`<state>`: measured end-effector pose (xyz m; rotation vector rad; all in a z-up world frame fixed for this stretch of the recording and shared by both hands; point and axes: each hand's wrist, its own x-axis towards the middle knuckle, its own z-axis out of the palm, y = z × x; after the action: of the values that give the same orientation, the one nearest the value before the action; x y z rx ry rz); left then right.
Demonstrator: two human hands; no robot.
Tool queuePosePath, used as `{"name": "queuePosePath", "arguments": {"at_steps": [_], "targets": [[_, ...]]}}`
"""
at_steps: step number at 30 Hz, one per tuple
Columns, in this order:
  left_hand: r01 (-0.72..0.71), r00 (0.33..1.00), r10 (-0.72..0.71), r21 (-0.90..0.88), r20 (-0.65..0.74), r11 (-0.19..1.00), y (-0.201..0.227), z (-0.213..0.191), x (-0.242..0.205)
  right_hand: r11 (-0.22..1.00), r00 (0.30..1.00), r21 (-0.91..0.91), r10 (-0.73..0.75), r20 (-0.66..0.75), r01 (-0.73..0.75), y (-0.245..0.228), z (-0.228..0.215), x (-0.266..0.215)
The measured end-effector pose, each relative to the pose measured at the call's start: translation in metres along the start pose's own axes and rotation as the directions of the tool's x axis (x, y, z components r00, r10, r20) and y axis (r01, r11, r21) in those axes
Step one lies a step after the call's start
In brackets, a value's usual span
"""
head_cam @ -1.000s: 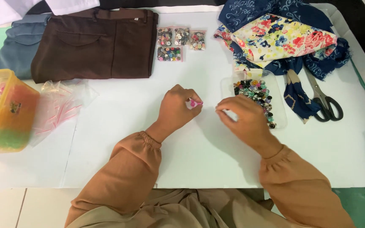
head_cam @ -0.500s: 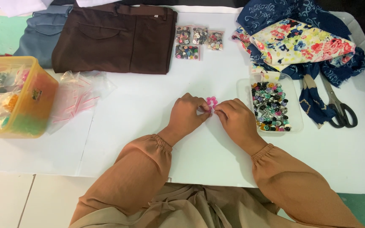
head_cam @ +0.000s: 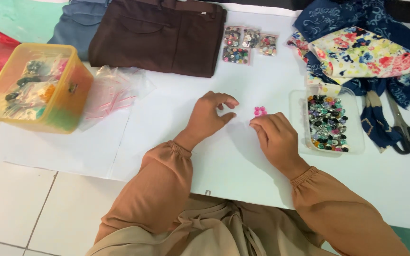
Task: Sorting small colorful buttons and placing them into plastic bags
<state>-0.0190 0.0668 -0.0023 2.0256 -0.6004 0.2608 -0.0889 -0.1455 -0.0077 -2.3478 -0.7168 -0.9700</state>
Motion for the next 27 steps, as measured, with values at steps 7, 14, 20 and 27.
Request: {"name": "queuePosePath", "arguments": {"at_steps": [7,14,20,27], "targets": [[-0.036,0.938,0.135,0.296,-0.321,0.955,-0.066,-0.103,-0.041,0.961,0.966,0.108,-0.257,0.009,0.254,-0.063,0.077,0.02],[0.183,0.791,0.21,0.55,-0.575,0.815,-0.086,-0.201,-0.108,0.899,0.923,0.211,-0.382,-0.043,0.382,-0.115,0.178,0.065],[0.365,0.801,0.04,0.54,-0.598,0.758,-0.107,-0.21,-0.142,0.899,0.924,0.216,-0.379,-0.051,0.381,-0.164,0.244,0.117],[0.541,0.74,-0.086,0.515,-0.667,0.665,-0.139,-0.198,-0.146,0.903,0.898,0.18,-0.417,0.142,0.391,-0.191,0.29,0.143]]}}
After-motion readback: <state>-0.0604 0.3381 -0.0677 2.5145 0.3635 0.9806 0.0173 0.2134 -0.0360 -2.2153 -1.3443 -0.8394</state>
